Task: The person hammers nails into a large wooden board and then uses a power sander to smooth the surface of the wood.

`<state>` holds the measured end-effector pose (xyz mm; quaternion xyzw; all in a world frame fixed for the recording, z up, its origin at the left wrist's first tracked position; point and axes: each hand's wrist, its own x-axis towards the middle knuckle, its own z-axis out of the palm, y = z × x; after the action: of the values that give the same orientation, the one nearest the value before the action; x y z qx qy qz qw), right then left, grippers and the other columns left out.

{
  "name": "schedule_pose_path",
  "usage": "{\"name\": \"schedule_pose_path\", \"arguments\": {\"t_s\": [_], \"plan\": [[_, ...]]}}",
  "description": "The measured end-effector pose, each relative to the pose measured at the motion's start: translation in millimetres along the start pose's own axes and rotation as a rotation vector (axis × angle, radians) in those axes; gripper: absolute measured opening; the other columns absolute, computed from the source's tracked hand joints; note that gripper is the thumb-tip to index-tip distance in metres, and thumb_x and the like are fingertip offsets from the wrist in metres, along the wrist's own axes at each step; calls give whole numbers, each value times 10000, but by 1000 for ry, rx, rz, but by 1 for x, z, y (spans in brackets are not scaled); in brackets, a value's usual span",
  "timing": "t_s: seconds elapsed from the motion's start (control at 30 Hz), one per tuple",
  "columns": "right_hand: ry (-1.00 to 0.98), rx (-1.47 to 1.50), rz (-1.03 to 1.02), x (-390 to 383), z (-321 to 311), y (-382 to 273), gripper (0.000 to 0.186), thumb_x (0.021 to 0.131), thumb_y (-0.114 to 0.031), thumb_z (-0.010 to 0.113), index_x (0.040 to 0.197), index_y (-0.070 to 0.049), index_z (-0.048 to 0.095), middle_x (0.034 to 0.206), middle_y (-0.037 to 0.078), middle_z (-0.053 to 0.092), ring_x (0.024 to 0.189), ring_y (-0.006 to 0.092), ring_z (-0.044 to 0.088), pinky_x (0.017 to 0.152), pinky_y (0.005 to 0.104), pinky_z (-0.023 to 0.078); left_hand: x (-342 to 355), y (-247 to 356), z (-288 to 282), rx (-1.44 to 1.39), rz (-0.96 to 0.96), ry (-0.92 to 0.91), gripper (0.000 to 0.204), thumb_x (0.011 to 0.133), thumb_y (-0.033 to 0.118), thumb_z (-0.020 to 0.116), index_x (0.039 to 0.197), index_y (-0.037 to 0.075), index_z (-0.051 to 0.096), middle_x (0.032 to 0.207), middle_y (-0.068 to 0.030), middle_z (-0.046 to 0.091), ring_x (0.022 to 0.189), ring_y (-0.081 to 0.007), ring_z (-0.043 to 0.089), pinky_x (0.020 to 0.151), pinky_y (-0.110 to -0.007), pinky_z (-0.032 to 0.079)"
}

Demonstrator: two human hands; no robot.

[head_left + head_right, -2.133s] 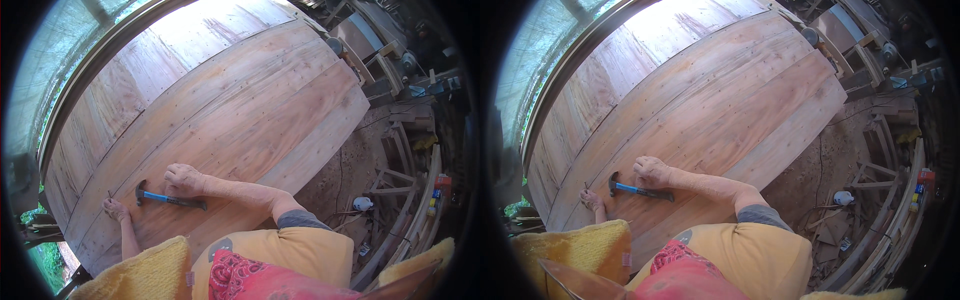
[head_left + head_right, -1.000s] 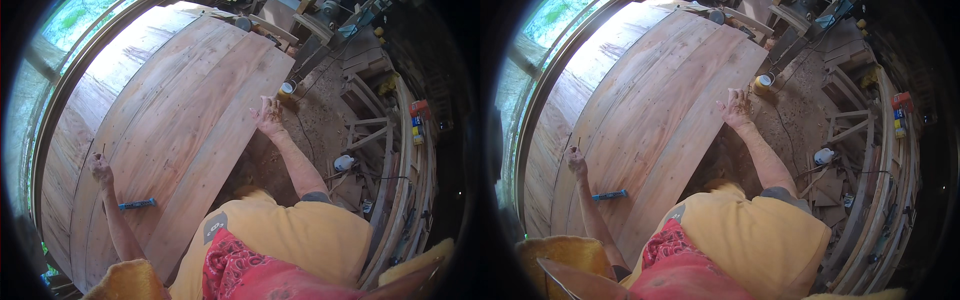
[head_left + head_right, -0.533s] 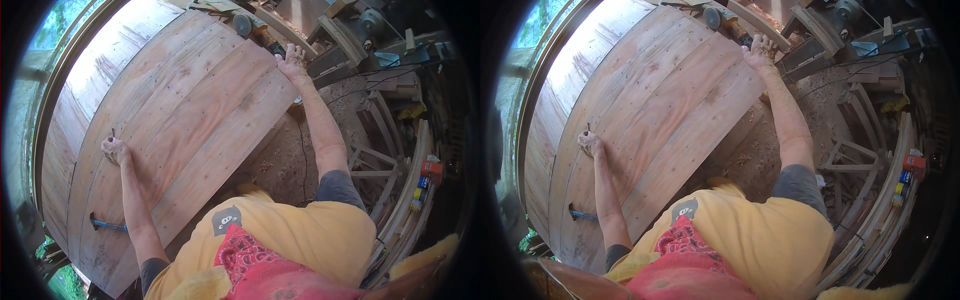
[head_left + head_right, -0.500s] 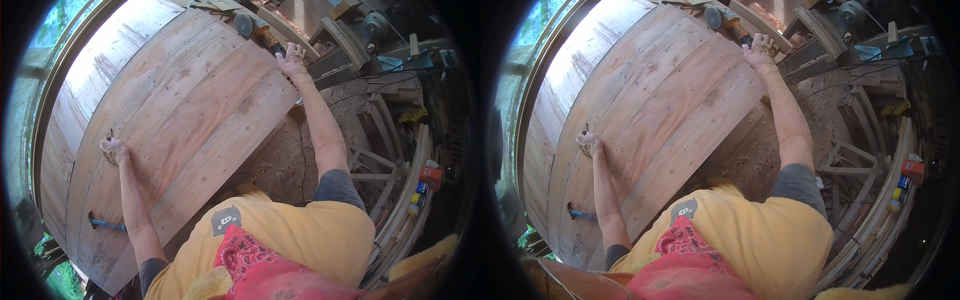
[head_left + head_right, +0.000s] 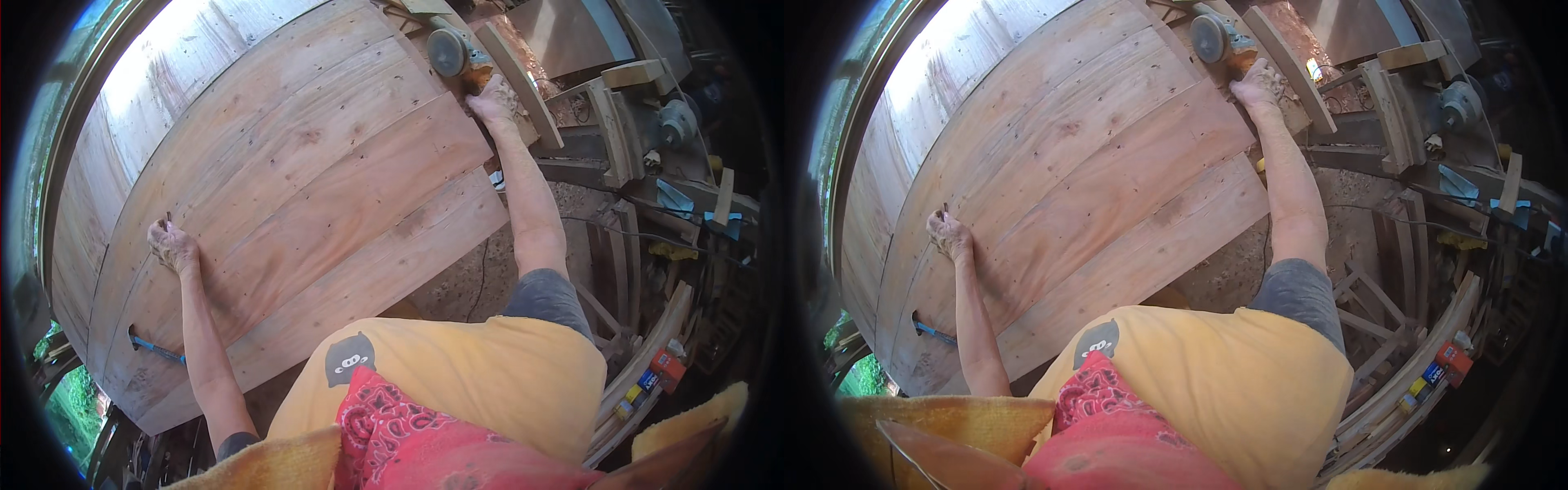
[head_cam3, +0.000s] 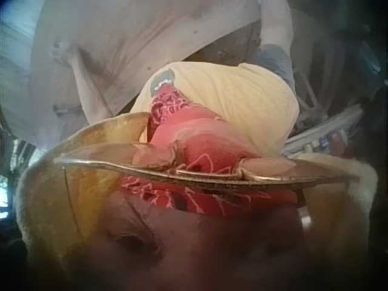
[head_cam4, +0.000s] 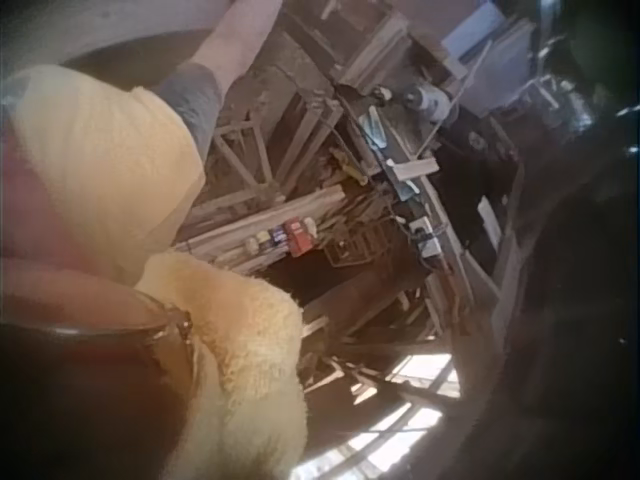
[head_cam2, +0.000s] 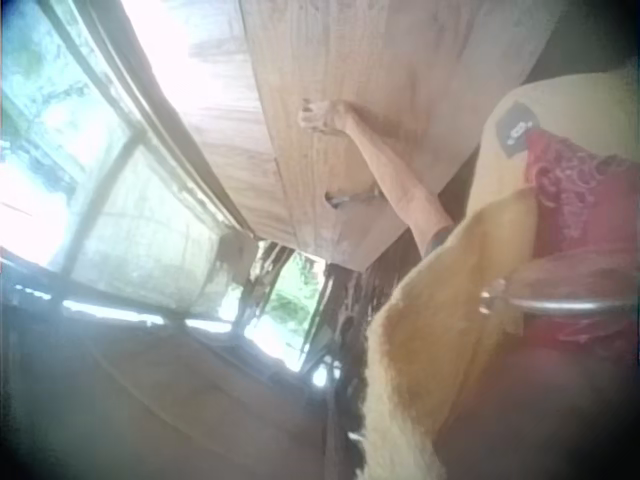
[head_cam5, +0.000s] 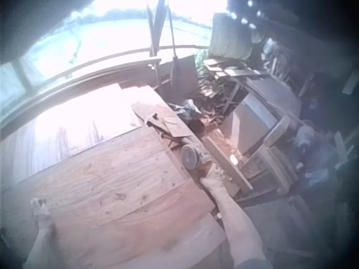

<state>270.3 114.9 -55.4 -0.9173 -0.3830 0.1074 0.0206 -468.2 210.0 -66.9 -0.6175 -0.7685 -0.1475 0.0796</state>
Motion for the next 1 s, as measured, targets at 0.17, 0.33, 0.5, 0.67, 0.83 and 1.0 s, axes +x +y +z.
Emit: {"name": "schedule_pose_path", "arguments": {"t_s": [0.17,0.33,0.5,0.67,0.83,1.0], "plan": [[-96,89,9,9,-21,7,725,693,-406,901,1238,7,659,1199,256,742,1136,398,722,979,452,571,2,-2,3,10,48,25,241,1013,228,637,1215,96,644,1255,-159,668,1208,-359,624,1019,-487,479],[-361,476,38,-8,-54,49,564,748,-293,881,1196,2,705,983,113,751,927,205,718,824,353,558,4,-15,14,-46,60,59,231,1015,221,632,1203,87,648,1230,-168,680,1185,-367,636,1000,-489,486],[-379,958,15,-76,-94,92,503,785,-237,859,1214,-36,689,940,4,664,829,118,618,773,303,511,9,-25,24,4,102,38,285,1029,247,621,1246,68,663,1260,-176,693,1204,-370,641,1033,-485,490],[-526,998,114,-166,-136,94,552,812,-241,839,1287,-45,638,987,-26,640,857,82,584,778,278,484,10,-23,26,36,72,1,313,1039,273,605,1272,73,665,1278,-172,692,1244,-364,629,1058,-478,482],[-644,1098,125,-260,-113,52,456,824,-238,817,1205,-59,644,928,-45,610,800,61,573,725,249,467,8,-13,25,43,-7,-45,346,1049,335,582,1319,131,653,1416,-146,626,1372,-361,539,1130,-513,427],[-752,1089,110,-327,-70,-28,427,814,-245,819,1162,-61,653,925,-36,613,804,74,576,730,273,482,5,-5,22,-63,-73,-42,378,1040,373,597,1356,169,636,1483,-115,580,1431,-341,485,1178,-537,367]]}}
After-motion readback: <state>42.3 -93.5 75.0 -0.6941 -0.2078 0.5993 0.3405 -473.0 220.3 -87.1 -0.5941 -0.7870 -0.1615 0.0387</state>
